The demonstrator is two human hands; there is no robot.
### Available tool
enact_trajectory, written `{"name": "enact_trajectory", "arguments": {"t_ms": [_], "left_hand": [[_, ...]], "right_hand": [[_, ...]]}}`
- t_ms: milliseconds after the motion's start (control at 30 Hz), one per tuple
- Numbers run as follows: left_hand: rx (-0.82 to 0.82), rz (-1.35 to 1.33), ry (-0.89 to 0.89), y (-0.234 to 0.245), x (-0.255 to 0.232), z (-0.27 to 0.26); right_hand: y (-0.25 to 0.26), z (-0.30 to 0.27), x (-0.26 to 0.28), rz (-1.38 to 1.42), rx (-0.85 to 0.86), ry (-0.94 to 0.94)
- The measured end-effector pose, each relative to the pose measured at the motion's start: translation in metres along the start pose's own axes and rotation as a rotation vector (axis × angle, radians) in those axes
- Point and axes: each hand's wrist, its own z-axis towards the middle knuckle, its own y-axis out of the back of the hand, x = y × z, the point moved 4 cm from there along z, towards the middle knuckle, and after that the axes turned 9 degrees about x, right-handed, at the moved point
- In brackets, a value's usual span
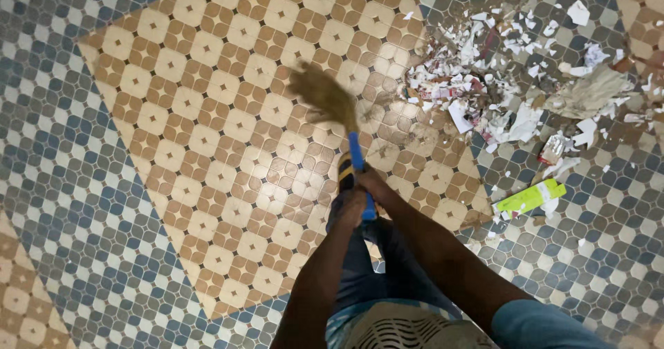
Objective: The person uses a broom to sweep a pile of paper scraps and debris across a tiled floor.
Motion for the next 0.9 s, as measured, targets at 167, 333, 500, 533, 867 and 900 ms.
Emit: {"name": "enact_trajectory", "arguments": {"t_ms": [167,333,500,533,867,900], "left_hand": [[0.312,0.594,-0.102,-0.1,-0.046,0.068],[0.268,0.934,-0.249,-0.169,-0.074,0.039],[0.111,1.048,-0.22,-0.121,-0.092,-0.045],[0.061,1.0,-0.203,-0.104,-0.095,-0.063],[0.15,-0.157,-0.392,-0.015,-0.104,-0.034],[0.154,-0.154,-0.392,-0.022,-0.105,-0.013]], "right_hand": [[0.111,-0.017,0.064,-0.298,-0.595,-0.052],[0.124,-0.075,0.131,0.038,-0.628,0.191],[0.046,-0.103,0.142,-0.034,-0.645,0.269],[0.03,-0.098,0.139,-0.052,-0.637,0.241],[-0.05,0.042,0.093,-0.275,-0.089,0.085],[-0.038,0.06,0.092,-0.361,-0.044,0.054]]}}
